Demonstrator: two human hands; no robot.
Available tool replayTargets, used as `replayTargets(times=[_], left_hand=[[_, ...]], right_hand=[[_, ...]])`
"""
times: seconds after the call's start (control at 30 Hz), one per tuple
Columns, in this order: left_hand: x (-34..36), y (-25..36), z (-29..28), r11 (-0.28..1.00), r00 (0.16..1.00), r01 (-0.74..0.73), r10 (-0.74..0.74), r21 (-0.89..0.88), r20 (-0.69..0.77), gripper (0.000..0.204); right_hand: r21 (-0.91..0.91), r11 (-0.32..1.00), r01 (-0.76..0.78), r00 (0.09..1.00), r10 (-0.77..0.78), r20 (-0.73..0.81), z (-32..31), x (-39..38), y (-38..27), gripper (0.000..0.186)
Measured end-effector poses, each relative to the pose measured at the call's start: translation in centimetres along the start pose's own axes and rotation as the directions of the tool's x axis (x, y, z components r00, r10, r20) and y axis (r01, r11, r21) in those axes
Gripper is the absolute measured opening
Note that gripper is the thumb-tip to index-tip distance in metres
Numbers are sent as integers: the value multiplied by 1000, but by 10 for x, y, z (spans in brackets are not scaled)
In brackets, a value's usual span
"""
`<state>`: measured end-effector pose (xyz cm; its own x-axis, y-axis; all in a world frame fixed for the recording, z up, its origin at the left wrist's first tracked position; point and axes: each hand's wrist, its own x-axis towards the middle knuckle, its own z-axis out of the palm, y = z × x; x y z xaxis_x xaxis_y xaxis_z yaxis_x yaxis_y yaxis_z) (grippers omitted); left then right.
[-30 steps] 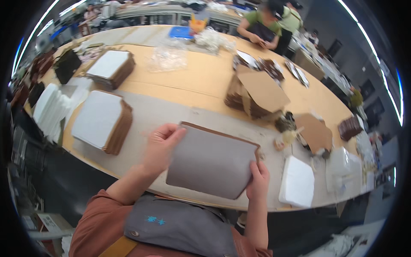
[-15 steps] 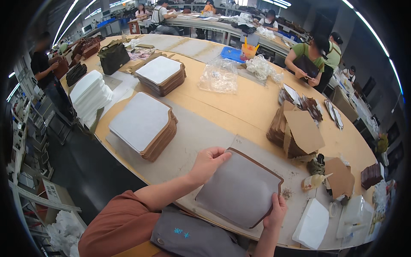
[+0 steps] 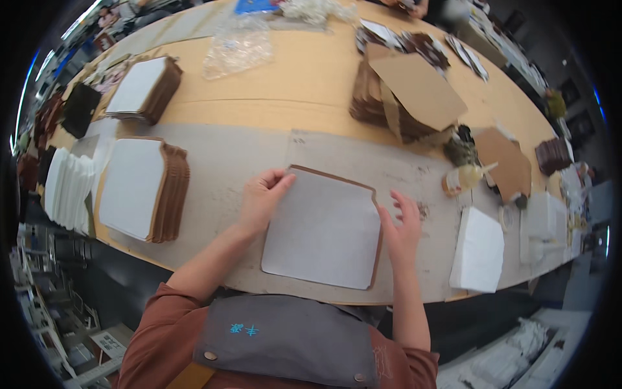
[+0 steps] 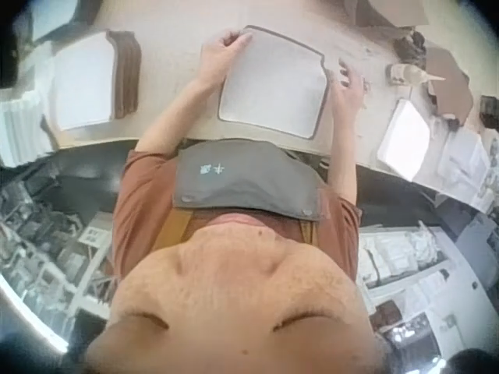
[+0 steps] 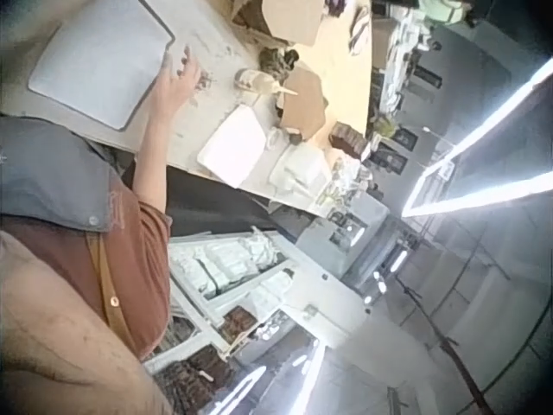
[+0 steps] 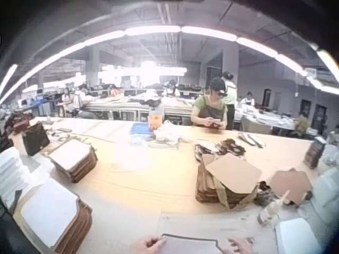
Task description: The recorder is gluing and layering panels for leather bags in a factory workshop.
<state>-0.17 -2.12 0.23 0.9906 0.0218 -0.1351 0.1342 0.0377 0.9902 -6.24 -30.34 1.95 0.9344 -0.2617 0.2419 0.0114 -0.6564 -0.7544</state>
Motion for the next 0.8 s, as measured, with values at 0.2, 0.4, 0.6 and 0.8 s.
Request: replayTargets(times=[0.2, 0.4, 0.6, 0.8], left_hand=[[12, 4, -3, 992, 985, 118, -112, -40, 132, 22], [14, 3, -11, 992, 979, 125, -127, 23, 161, 26], [12, 3, -23, 941, 994, -106, 92, 321, 60, 38], [8, 4, -30, 514, 879, -466, 362, 720, 311, 38]], right_hand=[[52, 921, 385, 891, -386, 237, 45, 51, -45, 28], [267, 964, -6, 781, -162, 604, 97, 90, -71, 20], [232, 971, 61, 734, -201, 649, 127, 97, -56, 16], [178, 977, 115, 703, -207, 680, 132, 109, -57, 14]])
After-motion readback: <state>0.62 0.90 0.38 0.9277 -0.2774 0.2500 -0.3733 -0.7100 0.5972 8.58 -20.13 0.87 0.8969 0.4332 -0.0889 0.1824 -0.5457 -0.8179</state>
